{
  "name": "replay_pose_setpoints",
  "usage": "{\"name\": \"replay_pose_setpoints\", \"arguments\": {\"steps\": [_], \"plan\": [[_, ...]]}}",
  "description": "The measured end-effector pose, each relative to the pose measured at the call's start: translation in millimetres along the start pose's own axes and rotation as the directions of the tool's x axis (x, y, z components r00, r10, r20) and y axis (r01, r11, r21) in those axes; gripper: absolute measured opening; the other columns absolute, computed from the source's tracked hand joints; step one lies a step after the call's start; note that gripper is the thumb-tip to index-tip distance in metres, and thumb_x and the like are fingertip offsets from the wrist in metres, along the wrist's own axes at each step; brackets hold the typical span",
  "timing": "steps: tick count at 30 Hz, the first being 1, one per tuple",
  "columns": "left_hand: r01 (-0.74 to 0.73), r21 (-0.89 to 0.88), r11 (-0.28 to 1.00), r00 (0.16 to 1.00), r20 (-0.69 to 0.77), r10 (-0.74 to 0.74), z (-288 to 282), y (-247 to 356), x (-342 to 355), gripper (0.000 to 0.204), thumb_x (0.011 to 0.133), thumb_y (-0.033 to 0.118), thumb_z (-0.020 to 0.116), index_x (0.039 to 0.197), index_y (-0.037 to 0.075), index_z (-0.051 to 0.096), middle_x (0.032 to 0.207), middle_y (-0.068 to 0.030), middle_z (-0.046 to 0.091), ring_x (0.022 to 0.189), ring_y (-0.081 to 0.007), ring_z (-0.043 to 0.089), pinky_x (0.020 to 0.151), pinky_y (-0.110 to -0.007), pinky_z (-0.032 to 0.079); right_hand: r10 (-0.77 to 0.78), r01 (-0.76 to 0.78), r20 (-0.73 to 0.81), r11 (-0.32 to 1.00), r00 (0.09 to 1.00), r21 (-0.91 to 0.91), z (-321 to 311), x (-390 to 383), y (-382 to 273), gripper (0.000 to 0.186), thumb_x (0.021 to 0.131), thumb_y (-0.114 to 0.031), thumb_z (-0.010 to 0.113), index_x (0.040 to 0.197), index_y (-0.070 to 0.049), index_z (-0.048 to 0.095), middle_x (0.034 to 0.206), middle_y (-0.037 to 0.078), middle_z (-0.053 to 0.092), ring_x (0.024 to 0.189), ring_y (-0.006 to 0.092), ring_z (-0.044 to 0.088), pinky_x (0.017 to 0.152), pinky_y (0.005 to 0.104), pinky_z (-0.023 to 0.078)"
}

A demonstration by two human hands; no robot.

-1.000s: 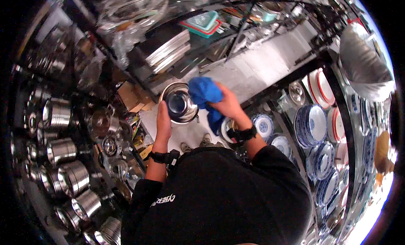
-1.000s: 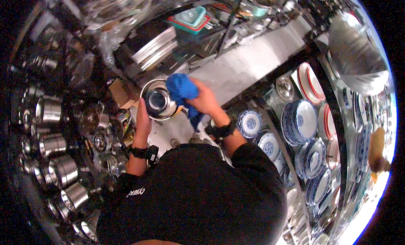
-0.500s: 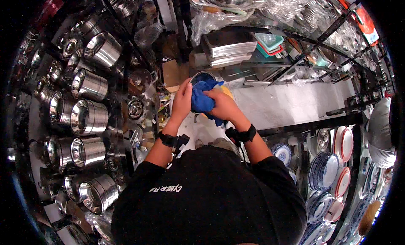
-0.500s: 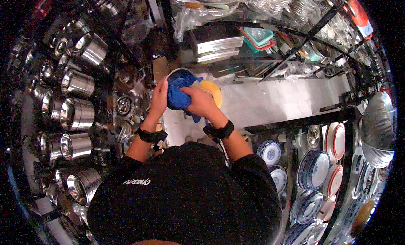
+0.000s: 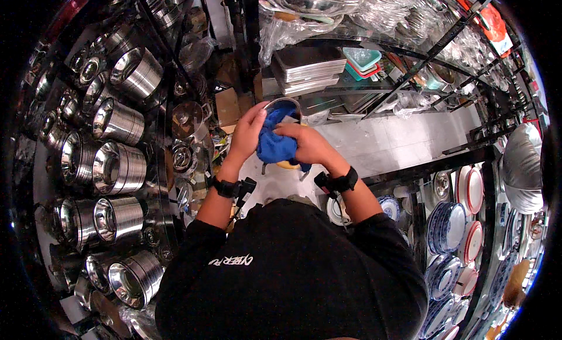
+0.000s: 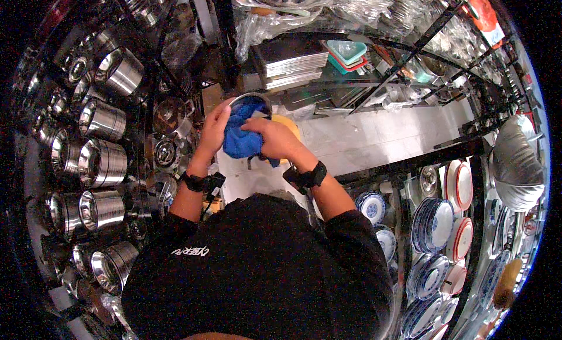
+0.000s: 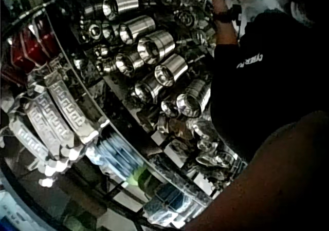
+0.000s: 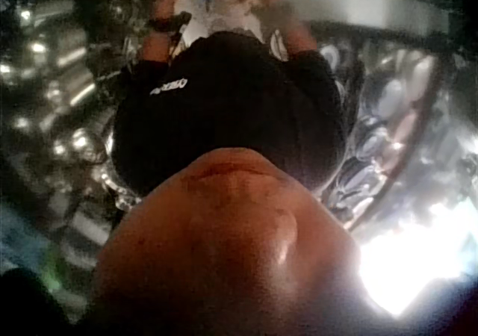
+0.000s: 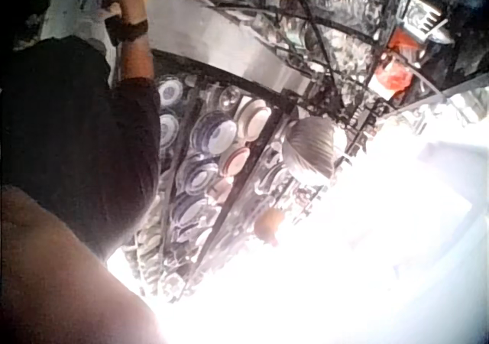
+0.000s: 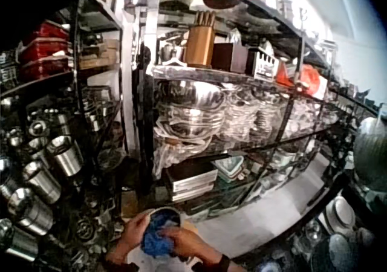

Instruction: The person polishes multiple small metal bowls using a yellow buffing machine and a blue cloth. They repeatedly place bowls on the spinning buffing pad, wipe them with the cloth, and stack them on a nearby shelf.

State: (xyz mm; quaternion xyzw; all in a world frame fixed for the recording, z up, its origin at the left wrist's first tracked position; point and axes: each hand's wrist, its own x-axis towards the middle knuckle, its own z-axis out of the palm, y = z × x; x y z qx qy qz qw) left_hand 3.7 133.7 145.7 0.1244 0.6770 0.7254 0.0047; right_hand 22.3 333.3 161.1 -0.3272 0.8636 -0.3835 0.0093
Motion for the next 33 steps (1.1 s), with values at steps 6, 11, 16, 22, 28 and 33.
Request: {"name": "replay_pose_setpoints", "arguments": {"steps": [6,11,16,22,28,33], "plan": [[-0.050,0.039,0.998,0.977,-0.205,0.057,22,18,-7,0.042,0.101,0.029,0.046,0.129,-0.001,0.050,0.121,-0.0095,0.059,0.112,-0.0164,0.053,0.099,-0.028,0.038,0.084,-0.057,-0.494,0.996,0.865,0.071,-1,21,-13,0.053,0.070,-0.010,0.071,0.121,-0.009,0.057,0.123,0.017,0.058,0.115,0.0346,0.056,0.096,0.0381,0.045],[-0.039,0.019,0.999,0.995,-0.094,0.041,-16,20,5,0.041,0.101,0.030,0.045,0.125,-0.001,0.055,0.117,-0.0084,0.061,0.109,-0.0158,0.054,0.097,-0.028,0.040,-0.193,0.216,-0.125,0.954,0.973,0.206,8,18,-12,0.047,0.074,-0.014,0.071,0.119,-0.008,0.059,0.125,0.015,0.059,0.117,0.0343,0.055,0.099,0.0386,0.043],[-0.010,-0.022,1.000,0.946,-0.325,0.002,-39,15,1,0.034,0.099,0.027,0.050,0.119,0.000,0.059,0.112,-0.0063,0.062,0.102,-0.0125,0.055,0.091,-0.027,0.043,-0.182,0.151,-0.086,0.948,0.980,-0.281,-45,3,-17,0.050,0.073,-0.018,0.072,0.120,-0.007,0.058,0.122,0.014,0.060,0.112,0.0338,0.058,0.094,0.0394,0.046],[0.287,-0.620,0.731,0.947,0.070,-0.312,-40,13,-15,0.029,0.092,0.014,0.055,0.114,-0.004,0.060,0.105,-0.0120,0.066,0.091,-0.0195,0.066,0.082,-0.032,0.053,0.080,-0.041,-0.568,0.996,0.819,0.081,-60,12,-10,0.050,0.080,-0.011,0.068,0.127,-0.004,0.052,0.120,0.015,0.061,0.110,0.0256,0.059,0.094,0.0349,0.046],[0.150,-0.392,0.908,0.989,0.046,-0.143,5,30,-8,0.073,0.097,0.015,0.051,0.153,0.016,0.005,0.142,-0.0118,0.041,0.124,-0.0189,0.044,0.105,-0.032,0.033,-0.005,0.057,-0.139,0.928,0.990,0.369,-6,25,19,0.071,0.076,-0.022,0.075,0.137,-0.007,0.042,0.135,0.016,0.050,0.123,0.0266,0.049,0.103,0.0363,0.038],[0.001,0.246,0.969,0.965,-0.255,0.064,-10,18,3,0.073,0.095,0.021,0.054,0.152,0.013,0.010,0.152,-0.0162,0.024,0.137,-0.0262,0.026,0.112,-0.035,0.021,-0.059,0.050,0.023,0.958,0.998,0.283,4,23,-8,0.078,0.076,-0.015,0.075,0.143,-0.008,0.036,0.137,0.015,0.050,0.121,0.0256,0.051,0.102,0.0360,0.039]]}}
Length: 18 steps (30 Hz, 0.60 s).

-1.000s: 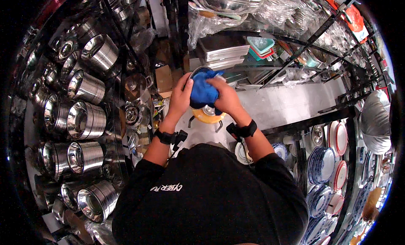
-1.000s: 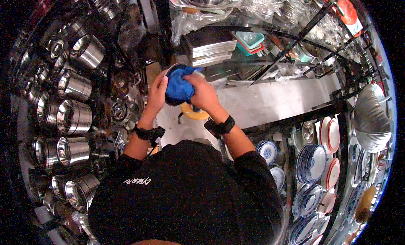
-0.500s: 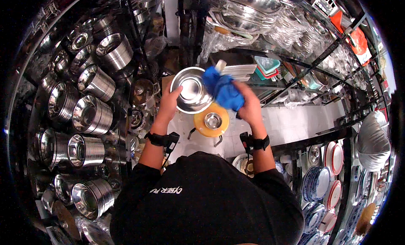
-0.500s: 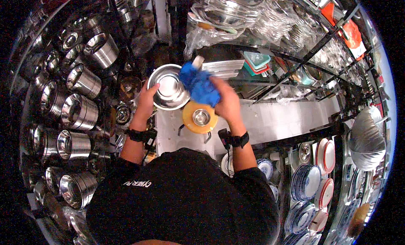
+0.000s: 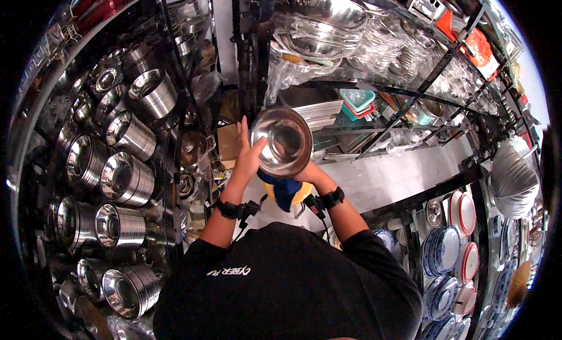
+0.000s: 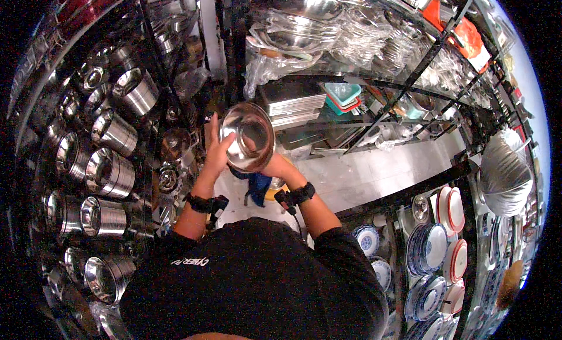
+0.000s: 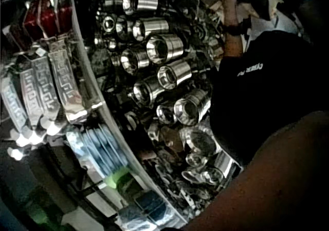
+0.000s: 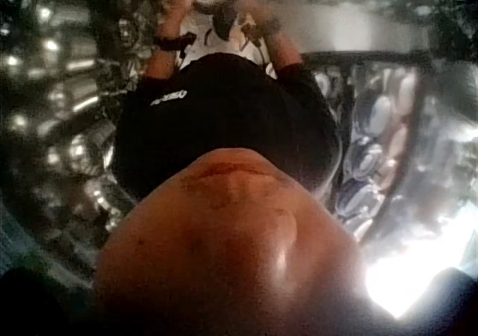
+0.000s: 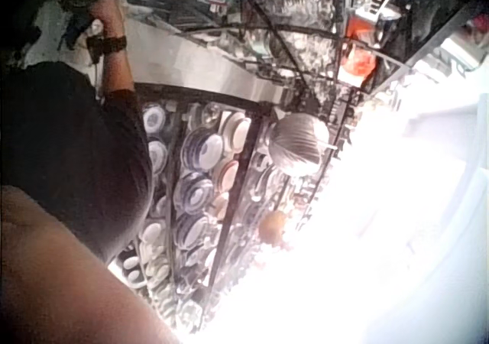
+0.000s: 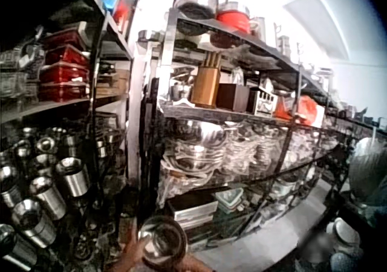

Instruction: The person polishes multiple small metal bowls using a yellow buffing machine and a blue cloth. They repeatedly place bowls on the spinning buffing pad, wipe them with the cloth, and stack them on a nearby shelf.

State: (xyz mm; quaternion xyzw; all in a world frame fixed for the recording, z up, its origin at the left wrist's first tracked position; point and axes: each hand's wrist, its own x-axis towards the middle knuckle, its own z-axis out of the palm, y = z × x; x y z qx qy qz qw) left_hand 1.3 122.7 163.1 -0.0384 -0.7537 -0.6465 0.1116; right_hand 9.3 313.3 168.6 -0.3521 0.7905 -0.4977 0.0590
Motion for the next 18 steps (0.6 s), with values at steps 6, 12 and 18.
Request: {"name": "replay_pose_setpoints", "arguments": {"steps": [6,12,18], "plan": [[0.014,-0.390,0.921,0.995,-0.089,-0.053,-40,-21,6,0.070,0.085,-0.003,0.049,0.149,0.010,0.024,0.145,-0.0116,0.036,0.129,-0.0218,0.040,0.107,-0.031,0.031,0.298,-0.257,-0.082,0.910,0.951,0.325,-12,-34,-12,0.059,0.070,0.003,0.074,0.125,-0.001,0.054,0.118,0.006,0.062,0.108,0.0159,0.056,0.096,0.0339,0.044],[0.273,-0.338,0.900,0.931,0.327,-0.160,-40,1,-18,0.088,0.070,-0.001,0.049,0.152,0.015,0.020,0.147,-0.0068,0.035,0.131,-0.0185,0.037,0.106,-0.027,0.031,0.136,0.047,-0.465,0.931,0.875,0.361,-39,-37,5,0.045,0.078,0.000,0.066,0.121,-0.002,0.056,0.117,0.006,0.062,0.107,0.0174,0.058,0.095,0.0334,0.045],[0.285,-0.451,0.846,0.879,0.475,-0.043,-22,38,-24,0.092,0.072,-0.002,0.050,0.153,0.016,0.012,0.145,-0.0078,0.036,0.123,-0.0183,0.044,0.103,-0.027,0.033,0.006,0.025,-0.174,0.984,0.985,0.179,-9,-11,32,0.044,0.080,-0.009,0.069,0.122,-0.003,0.057,0.122,0.007,0.060,0.111,0.0185,0.055,0.096,0.0333,0.043]]}}
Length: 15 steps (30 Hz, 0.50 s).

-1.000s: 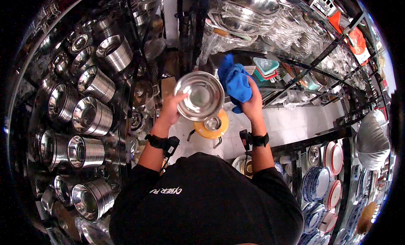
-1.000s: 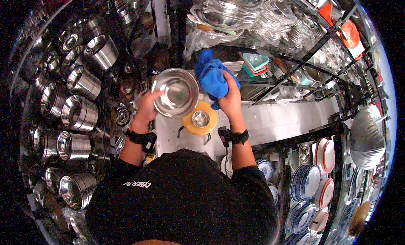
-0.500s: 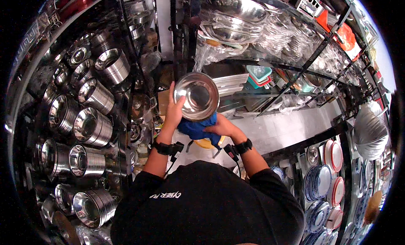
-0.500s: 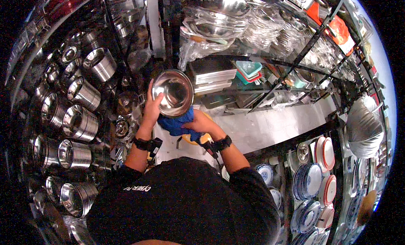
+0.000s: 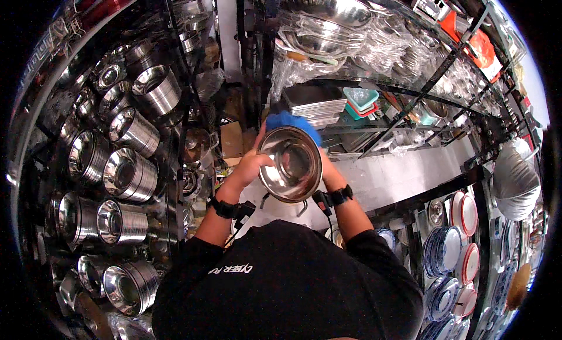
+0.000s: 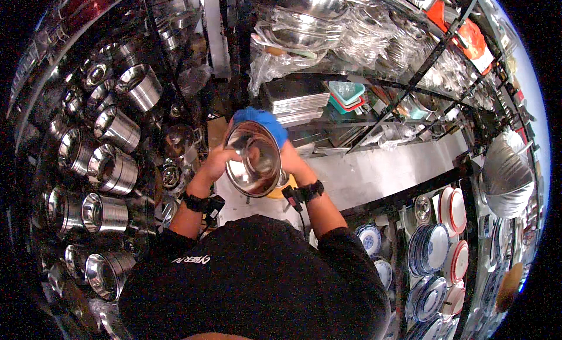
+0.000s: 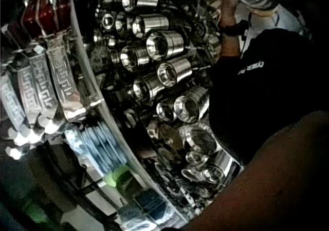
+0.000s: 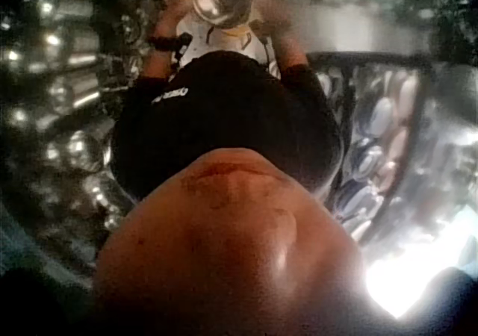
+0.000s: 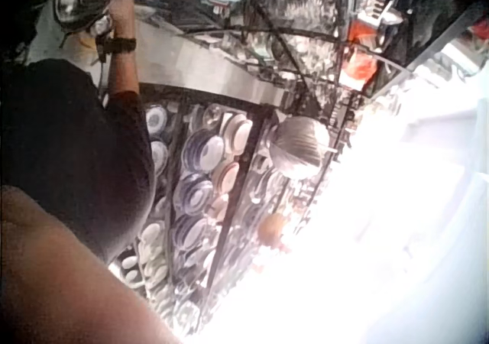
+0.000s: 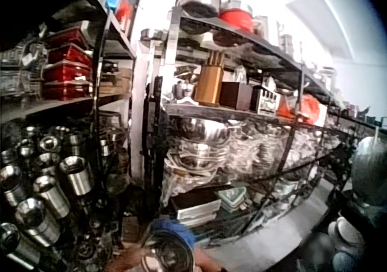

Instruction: The person polishes multiple small metal bowls using a yellow buffing machine and a blue cloth. They repeatedly place bowls on the spinning buffing pad, wipe them with the cloth, and stack them on a nearby shelf.

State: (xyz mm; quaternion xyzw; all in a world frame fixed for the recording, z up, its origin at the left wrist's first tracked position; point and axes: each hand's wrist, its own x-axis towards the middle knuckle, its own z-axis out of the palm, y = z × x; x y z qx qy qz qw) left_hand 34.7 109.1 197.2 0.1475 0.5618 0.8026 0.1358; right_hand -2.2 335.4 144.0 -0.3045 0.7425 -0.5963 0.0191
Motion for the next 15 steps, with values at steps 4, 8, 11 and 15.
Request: {"name": "replay_pose_setpoints", "arguments": {"steps": [4,8,11,15], "plan": [[-0.062,0.136,0.989,0.986,-0.148,0.082,0,-5,9,0.094,0.072,-0.003,0.052,0.153,0.016,0.010,0.146,-0.0094,0.036,0.119,-0.0186,0.046,0.100,-0.027,0.037,0.087,-0.129,0.182,0.964,0.979,0.232,16,-2,14,0.051,0.077,-0.018,0.075,0.123,-0.006,0.057,0.124,0.009,0.058,0.110,0.0202,0.055,0.096,0.0349,0.044],[-0.093,0.112,0.989,0.974,-0.195,0.114,-19,-19,17,0.088,0.073,-0.002,0.053,0.152,0.014,0.017,0.142,-0.0105,0.039,0.099,-0.0145,0.054,0.084,-0.025,0.045,0.140,-0.096,0.197,0.972,0.970,-0.216,15,-10,-9,0.054,0.069,-0.014,0.076,0.119,-0.005,0.058,0.115,0.013,0.063,0.105,0.0238,0.059,0.093,0.0375,0.046],[-0.032,0.101,0.994,0.915,-0.396,0.070,-36,-34,17,0.050,0.076,0.006,0.056,0.125,0.004,0.045,0.103,-0.0054,0.056,0.077,-0.0106,0.053,0.069,-0.024,0.043,0.273,-0.238,0.162,0.949,0.948,-0.206,-5,-26,-8,0.052,0.066,-0.011,0.076,0.115,-0.004,0.059,0.110,0.013,0.066,0.100,0.0241,0.062,0.091,0.0389,0.047],[0.035,0.187,0.982,0.853,-0.517,0.068,-53,-54,15,0.016,0.078,0.012,0.056,0.089,0.001,0.057,0.086,-0.0044,0.059,0.080,-0.0145,0.055,0.076,-0.027,0.043,0.267,-0.251,-0.170,0.962,0.949,0.108,-41,-67,-13,0.046,0.067,-0.003,0.072,0.112,-0.003,0.062,0.108,0.006,0.066,0.100,0.0185,0.061,0.091,0.0356,0.047]]}}
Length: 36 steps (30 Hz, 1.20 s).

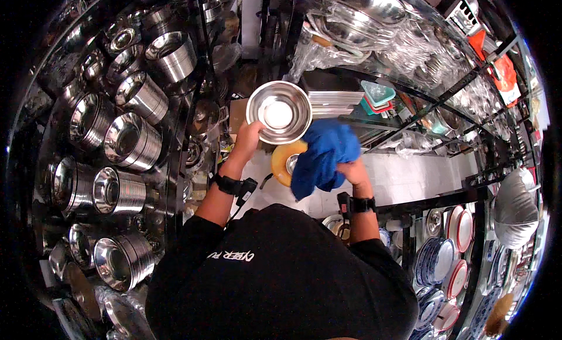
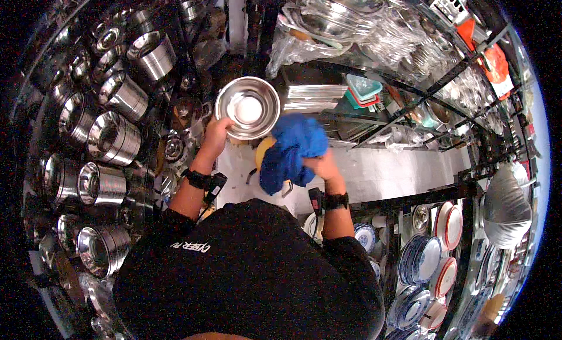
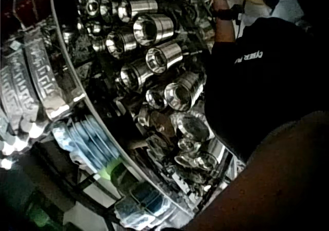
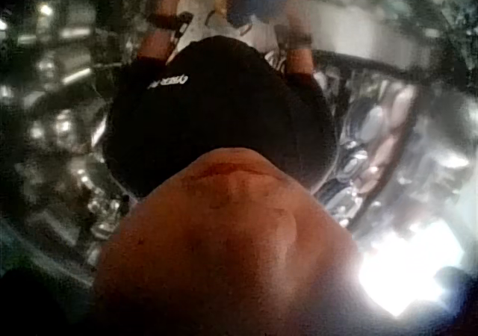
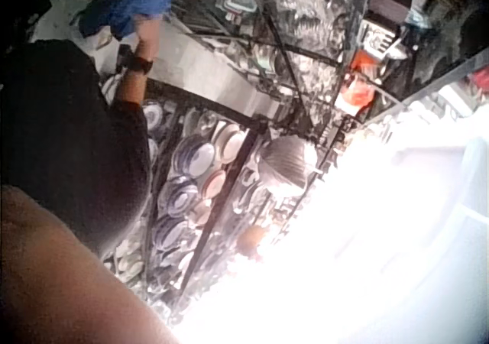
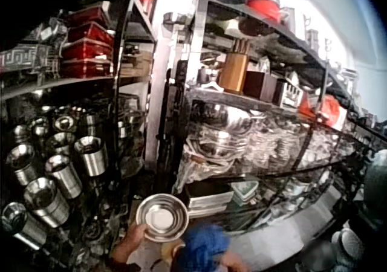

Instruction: The person polishes multiple small metal bowls using a yellow buffing machine and a blue cloth. They repeatedly place bowls on the spinning buffing pad, wipe them with the cloth, and stack them on a nearby shelf.

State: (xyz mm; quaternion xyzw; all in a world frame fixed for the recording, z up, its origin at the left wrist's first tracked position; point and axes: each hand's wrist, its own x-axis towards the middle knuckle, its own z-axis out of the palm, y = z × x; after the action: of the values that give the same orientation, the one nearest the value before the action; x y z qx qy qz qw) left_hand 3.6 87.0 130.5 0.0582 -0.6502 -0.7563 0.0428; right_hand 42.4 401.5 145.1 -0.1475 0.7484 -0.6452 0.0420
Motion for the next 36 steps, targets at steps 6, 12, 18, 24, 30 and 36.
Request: {"name": "replay_pose_setpoints", "arguments": {"steps": [6,12,18,24,30,36], "plan": [[0.090,-0.257,0.962,0.946,0.325,-0.001,41,1,-18,0.045,0.093,0.014,0.049,0.136,0.005,0.042,0.127,-0.0088,0.053,0.117,-0.0181,0.049,0.101,-0.029,0.035,0.039,-0.091,-0.191,0.958,0.981,-0.273,24,27,-14,0.045,0.068,-0.008,0.072,0.111,-0.003,0.061,0.104,0.013,0.067,0.094,0.0253,0.065,0.085,0.0362,0.050],[-0.315,0.021,0.949,0.913,0.280,0.297,71,-7,-13,0.041,0.102,0.026,0.041,0.133,0.000,0.048,0.131,-0.0108,0.053,0.120,-0.0187,0.049,0.105,-0.032,0.035,-0.211,0.196,-0.007,0.923,0.978,-0.331,71,26,-25,0.046,0.064,-0.007,0.068,0.109,-0.007,0.060,0.112,0.018,0.061,0.105,0.0380,0.058,0.090,0.0413,0.047],[-0.192,0.064,0.979,0.908,0.391,0.152,98,0,-12,0.039,0.101,0.023,0.043,0.130,-0.001,0.051,0.128,-0.0111,0.055,0.118,-0.0192,0.050,0.104,-0.032,0.034,-0.095,0.102,0.043,0.817,0.995,-0.568,19,5,-16,0.052,0.060,-0.007,0.070,0.111,-0.005,0.059,0.112,0.020,0.061,0.108,0.0384,0.055,0.093,0.0417,0.045],[-0.087,-0.039,0.995,0.837,0.539,0.094,164,-4,-16,0.042,0.100,0.025,0.044,0.129,-0.004,0.052,0.125,-0.0126,0.056,0.113,-0.0199,0.052,0.101,-0.032,0.037,-0.309,0.252,-0.056,0.858,0.949,-0.448,-8,-33,-17,0.055,0.060,-0.005,0.070,0.114,-0.003,0.057,0.120,0.018,0.057,0.110,0.0378,0.055,0.092,0.0406,0.046],[0.050,0.018,0.999,0.864,0.501,-0.053,221,-32,-2,0.036,0.097,0.022,0.052,0.120,-0.006,0.057,0.113,-0.0089,0.061,0.102,-0.0154,0.056,0.089,-0.028,0.043,-0.165,0.143,0.005,0.837,0.986,-0.528,-84,-122,-7,0.046,0.063,-0.002,0.067,0.108,-0.005,0.063,0.119,0.016,0.060,0.110,0.0366,0.056,0.093,0.0389,0.045],[0.341,-0.073,0.937,0.780,0.578,-0.239,251,-53,-18,0.032,0.098,0.023,0.049,0.116,-0.002,0.058,0.111,-0.0097,0.061,0.101,-0.0175,0.059,0.087,-0.030,0.047,-0.301,-0.518,-0.774,0.603,0.558,-0.607,-178,-236,-48,0.053,0.062,-0.004,0.067,0.115,-0.004,0.060,0.124,0.017,0.057,0.114,0.0365,0.055,0.097,0.0403,0.044]]}}
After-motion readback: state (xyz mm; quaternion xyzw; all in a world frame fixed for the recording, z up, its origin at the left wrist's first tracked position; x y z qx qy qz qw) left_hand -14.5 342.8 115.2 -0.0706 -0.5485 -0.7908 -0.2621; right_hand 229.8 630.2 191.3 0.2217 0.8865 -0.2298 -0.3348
